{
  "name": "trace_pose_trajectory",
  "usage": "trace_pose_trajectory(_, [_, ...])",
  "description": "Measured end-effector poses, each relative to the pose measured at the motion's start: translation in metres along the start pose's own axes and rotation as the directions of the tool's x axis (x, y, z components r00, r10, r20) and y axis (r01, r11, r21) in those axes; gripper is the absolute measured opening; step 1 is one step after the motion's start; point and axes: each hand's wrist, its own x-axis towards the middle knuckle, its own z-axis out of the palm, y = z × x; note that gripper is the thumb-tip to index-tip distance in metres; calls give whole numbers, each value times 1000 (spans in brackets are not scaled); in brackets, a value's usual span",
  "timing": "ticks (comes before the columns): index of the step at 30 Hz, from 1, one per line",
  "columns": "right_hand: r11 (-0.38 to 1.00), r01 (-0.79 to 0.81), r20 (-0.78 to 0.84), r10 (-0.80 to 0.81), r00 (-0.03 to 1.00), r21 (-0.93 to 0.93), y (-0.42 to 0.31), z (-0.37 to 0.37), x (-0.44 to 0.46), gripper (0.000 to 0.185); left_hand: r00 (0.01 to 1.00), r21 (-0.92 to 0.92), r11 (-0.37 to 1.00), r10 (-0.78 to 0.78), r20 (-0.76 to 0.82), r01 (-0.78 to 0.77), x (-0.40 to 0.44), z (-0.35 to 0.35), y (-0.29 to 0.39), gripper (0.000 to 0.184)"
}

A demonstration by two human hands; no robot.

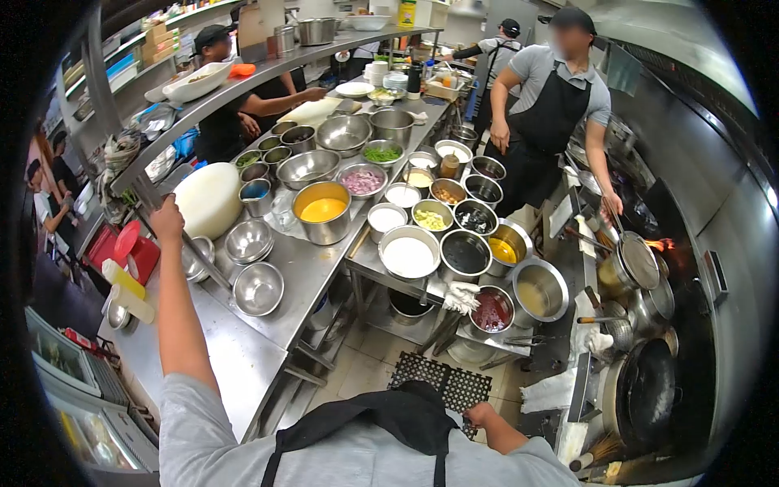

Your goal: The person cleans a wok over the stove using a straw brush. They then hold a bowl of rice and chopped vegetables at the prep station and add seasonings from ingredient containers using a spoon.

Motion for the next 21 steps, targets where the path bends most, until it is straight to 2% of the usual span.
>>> trace_pose_trajectory(2, [986, 158, -112, -151, 982, 56, 7, 7, 4, 28, 998, -46, 997, -66, 4, 66, -13, 4, 18, 30])
trace_pose_trajectory(4, [943, -48, -154, 104, 983, 329, 6, 10, 4, 29, 999, -40, 998, -46, 8, 47, -11, 2, 15, 29])
trace_pose_trajectory(5, [862, -186, -30, 227, 973, 472, -13, -10, -28, 30, 999, -37, 999, -29, 16, 30, -10, 2, 13, 29])
trace_pose_trajectory(9, [899, -125, -103, 184, 978, 419, -31, -20, -43, 31, 1000, -52, 998, -27, 10, 28, -13, 3, 18, 28])
trace_pose_trajectory(11, [826, -150, -7, 183, 983, 544, -24, -17, -32, 30, 1000, -38, 999, -13, 13, 14, -11, 3, 15, 28])
trace_pose_trajectory(12, [825, -148, -9, 182, 983, 545, -14, -10, -18, 30, 1000, -40, 999, -11, 14, 12, -12, 3, 17, 28])
trace_pose_trajectory(13, [964, 64, -76, -46, 996, 257, 13, 6, 17, 31, 1000, -16, 1000, -6, -2, 6, -14, 5, 18, 28])
trace_pose_trajectory(15, [959, 277, -67, -280, 958, -62, 12, 9, 19, 31, 1000, 10, 1000, 0, -17, 0, -14, 5, 18, 27])
trace_pose_trajectory(16, [982, 54, -75, -41, 996, 180, -7, 0, -3, 31, 1000, 5, 1000, -1, -14, 1, -13, 4, 17, 27])
trace_pose_trajectory(17, [898, -170, -25, 196, 980, 406, -26, -9, -24, 31, 1000, -1, 1000, -3, -12, 2, -12, 4, 15, 27])
trace_pose_trajectory(18, [898, -169, -24, 196, 980, 407, -24, -7, -23, 31, 1000, 0, 1000, -2, -11, 2, -11, 3, 14, 27])
trace_pose_trajectory(20, [961, 22, -113, 10, 994, 276, -17, -2, -22, 31, 1000, -13, 1000, -10, -5, 10, -9, 3, 11, 28])
trace_pose_trajectory(21, [961, 22, -113, 9, 994, 276, -16, -1, -20, 31, 1000, -13, 1000, -9, -5, 9, -8, 3, 10, 28])
